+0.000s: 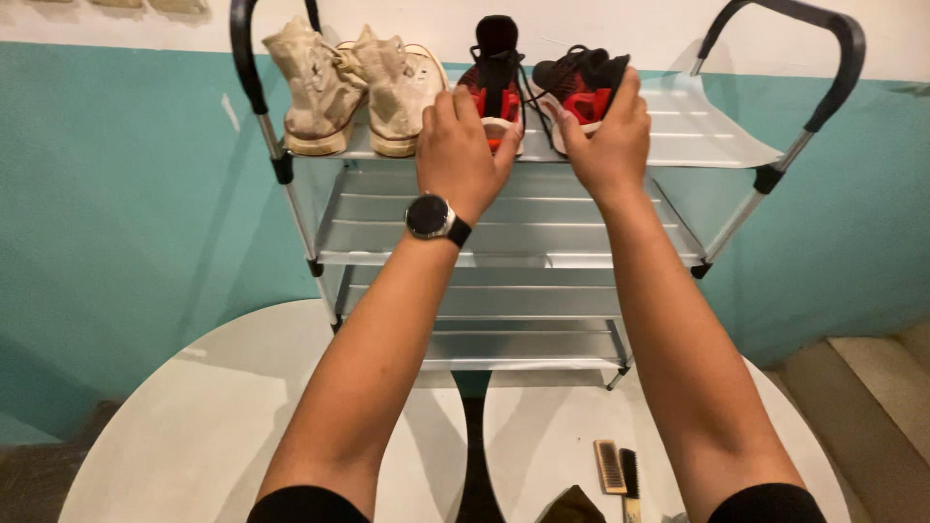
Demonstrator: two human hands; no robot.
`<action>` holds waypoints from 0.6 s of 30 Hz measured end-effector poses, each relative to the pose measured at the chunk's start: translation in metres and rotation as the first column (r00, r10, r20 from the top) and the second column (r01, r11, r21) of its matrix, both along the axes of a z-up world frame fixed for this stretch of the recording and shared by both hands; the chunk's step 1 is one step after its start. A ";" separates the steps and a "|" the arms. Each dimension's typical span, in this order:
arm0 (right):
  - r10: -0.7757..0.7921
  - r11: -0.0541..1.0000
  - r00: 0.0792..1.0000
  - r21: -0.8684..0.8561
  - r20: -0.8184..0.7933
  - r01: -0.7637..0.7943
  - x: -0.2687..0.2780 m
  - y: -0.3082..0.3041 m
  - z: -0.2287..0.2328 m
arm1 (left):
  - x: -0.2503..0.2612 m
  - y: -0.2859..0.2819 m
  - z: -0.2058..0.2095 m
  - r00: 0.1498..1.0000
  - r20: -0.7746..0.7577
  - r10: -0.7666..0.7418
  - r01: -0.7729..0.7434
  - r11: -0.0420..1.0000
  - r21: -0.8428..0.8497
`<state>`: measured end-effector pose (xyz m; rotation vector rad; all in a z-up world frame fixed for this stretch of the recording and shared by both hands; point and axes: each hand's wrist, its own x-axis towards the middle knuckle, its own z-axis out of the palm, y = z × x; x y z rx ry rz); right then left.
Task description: The person takes a boot out of a cardboard box and brushes it using a wooden shoe brush.
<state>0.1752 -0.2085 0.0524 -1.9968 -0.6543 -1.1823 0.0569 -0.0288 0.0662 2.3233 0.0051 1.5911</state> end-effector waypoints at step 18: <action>0.108 0.994 0.992 -0.031 0.068 -0.106 -0.008 0.006 0.000 | 0.046 -0.006 -0.020 0.977 0.180 0.117 -0.127 0.991 0.045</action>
